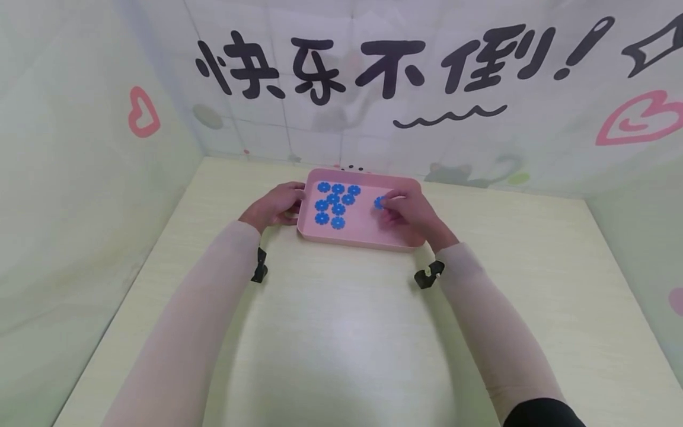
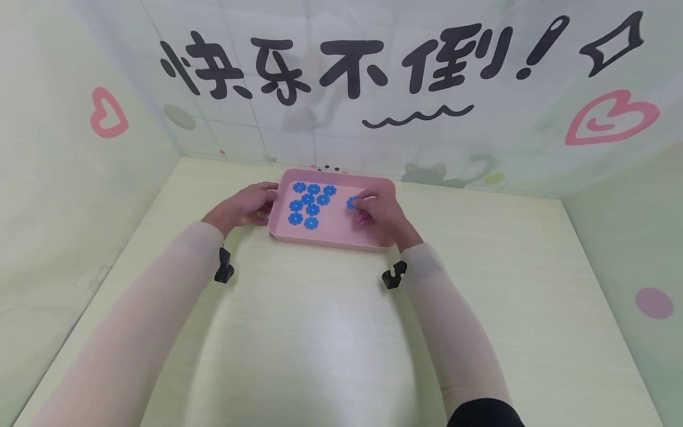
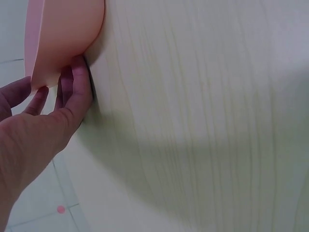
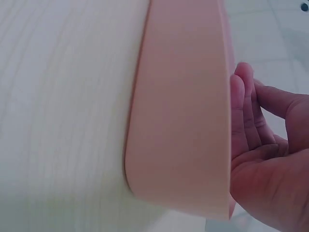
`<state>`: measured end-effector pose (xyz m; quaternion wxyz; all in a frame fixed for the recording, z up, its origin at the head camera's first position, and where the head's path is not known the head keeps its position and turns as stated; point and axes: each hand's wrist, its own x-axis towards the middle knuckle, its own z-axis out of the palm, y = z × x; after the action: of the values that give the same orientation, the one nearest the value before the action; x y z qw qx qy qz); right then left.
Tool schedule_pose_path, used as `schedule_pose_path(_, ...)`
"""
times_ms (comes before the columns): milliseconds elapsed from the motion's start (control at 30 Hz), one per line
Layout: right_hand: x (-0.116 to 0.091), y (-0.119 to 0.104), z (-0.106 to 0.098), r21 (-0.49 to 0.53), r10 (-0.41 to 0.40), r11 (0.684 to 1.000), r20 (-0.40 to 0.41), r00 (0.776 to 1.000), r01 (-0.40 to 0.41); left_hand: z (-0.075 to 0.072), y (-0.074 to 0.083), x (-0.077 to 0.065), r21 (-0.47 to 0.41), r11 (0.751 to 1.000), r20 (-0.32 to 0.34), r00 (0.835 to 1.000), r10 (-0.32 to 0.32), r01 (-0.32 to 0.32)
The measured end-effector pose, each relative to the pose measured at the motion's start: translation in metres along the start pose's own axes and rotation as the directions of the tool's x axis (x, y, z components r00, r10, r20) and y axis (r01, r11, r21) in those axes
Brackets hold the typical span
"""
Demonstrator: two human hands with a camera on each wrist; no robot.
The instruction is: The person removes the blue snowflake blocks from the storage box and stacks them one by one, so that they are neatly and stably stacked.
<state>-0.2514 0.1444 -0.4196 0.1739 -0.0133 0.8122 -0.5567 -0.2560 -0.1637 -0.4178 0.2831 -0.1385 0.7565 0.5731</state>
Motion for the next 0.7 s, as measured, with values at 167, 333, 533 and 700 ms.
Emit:
schedule_pose_path(167, -0.009, 0.003, -0.014, 0.067, 0.025, 0.998, -0.088, 0.996, -0.019, 0.002, 0.001, -0.001, 0.014, 1.0, -0.018, 1.0, 0.001, -0.001)
schedule_pose_path(333, -0.018, 0.008, -0.028, 0.211, 0.04, 0.977, -0.141, 0.989, -0.009, 0.004, 0.002, -0.002, 0.026, 1.0, -0.028, 1.0, -0.001, 0.002)
schedule_pose_path(533, -0.025, 0.016, -0.045, 0.334, 0.05, 0.943, -0.191, 0.98, 0.017, 0.002, 0.001, -0.002, 0.016, 1.0, -0.03, 1.0, -0.011, 0.011)
schedule_pose_path(700, -0.027, 0.027, -0.057, 0.365, 0.101, 0.931, -0.23, 0.968, -0.01, 0.001, 0.0, -0.001, -0.001, 1.0, -0.029, 1.0, -0.012, 0.012)
